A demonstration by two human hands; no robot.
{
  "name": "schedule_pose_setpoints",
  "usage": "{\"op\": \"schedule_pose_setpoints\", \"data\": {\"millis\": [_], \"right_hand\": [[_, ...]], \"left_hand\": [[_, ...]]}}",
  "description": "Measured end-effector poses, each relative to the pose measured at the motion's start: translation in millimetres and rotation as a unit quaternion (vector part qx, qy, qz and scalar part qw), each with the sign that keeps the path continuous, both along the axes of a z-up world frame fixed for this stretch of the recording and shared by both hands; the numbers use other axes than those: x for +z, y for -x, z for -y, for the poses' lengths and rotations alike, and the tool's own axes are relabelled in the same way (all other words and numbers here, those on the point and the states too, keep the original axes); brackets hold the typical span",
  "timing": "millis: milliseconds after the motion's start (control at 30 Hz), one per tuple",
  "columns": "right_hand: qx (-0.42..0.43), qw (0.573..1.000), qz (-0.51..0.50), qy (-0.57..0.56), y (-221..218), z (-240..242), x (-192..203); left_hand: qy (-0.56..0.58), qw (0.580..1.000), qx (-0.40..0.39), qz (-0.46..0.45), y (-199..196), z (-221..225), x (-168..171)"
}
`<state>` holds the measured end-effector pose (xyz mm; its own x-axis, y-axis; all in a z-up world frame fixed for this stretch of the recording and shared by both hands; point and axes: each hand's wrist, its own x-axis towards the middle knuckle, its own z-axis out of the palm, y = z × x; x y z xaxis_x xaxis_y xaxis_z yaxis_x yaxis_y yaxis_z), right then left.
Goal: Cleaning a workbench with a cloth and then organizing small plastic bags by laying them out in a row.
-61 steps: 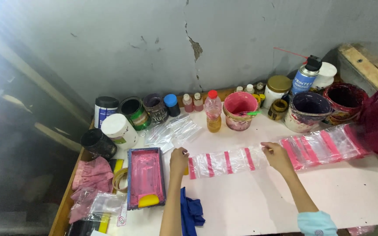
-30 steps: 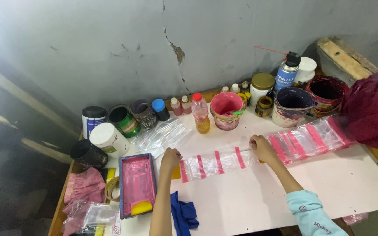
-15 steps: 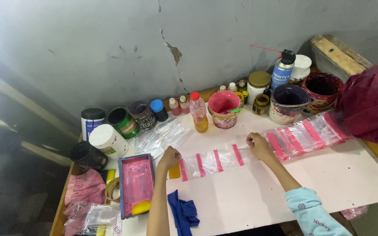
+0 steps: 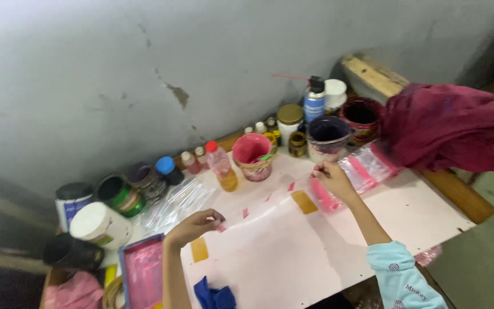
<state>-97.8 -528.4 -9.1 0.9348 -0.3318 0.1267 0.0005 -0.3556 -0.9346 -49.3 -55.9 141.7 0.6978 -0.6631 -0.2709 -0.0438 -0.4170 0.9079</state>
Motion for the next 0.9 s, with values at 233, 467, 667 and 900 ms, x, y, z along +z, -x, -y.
{"op": "schedule_pose_setpoints", "data": {"millis": [233,467,667,900], "right_hand": [[-0.075,0.992,0.015,0.098,42,110,35],[-0.210,0.947,-0.150,0.194,59,180,71],[-0.260,0.883,-0.191,0.340,25,208,50],[-0.241,0.875,-0.175,0.381,-43,245,-33]], "left_hand": [[0.080,0.979,-0.119,-0.143,-9,103,-2],[0.113,0.965,-0.070,-0.224,-30,218,-73],[0.060,0.972,-0.022,-0.226,-52,295,-155],[-0.036,0.989,0.042,-0.135,-51,328,-169]]}}
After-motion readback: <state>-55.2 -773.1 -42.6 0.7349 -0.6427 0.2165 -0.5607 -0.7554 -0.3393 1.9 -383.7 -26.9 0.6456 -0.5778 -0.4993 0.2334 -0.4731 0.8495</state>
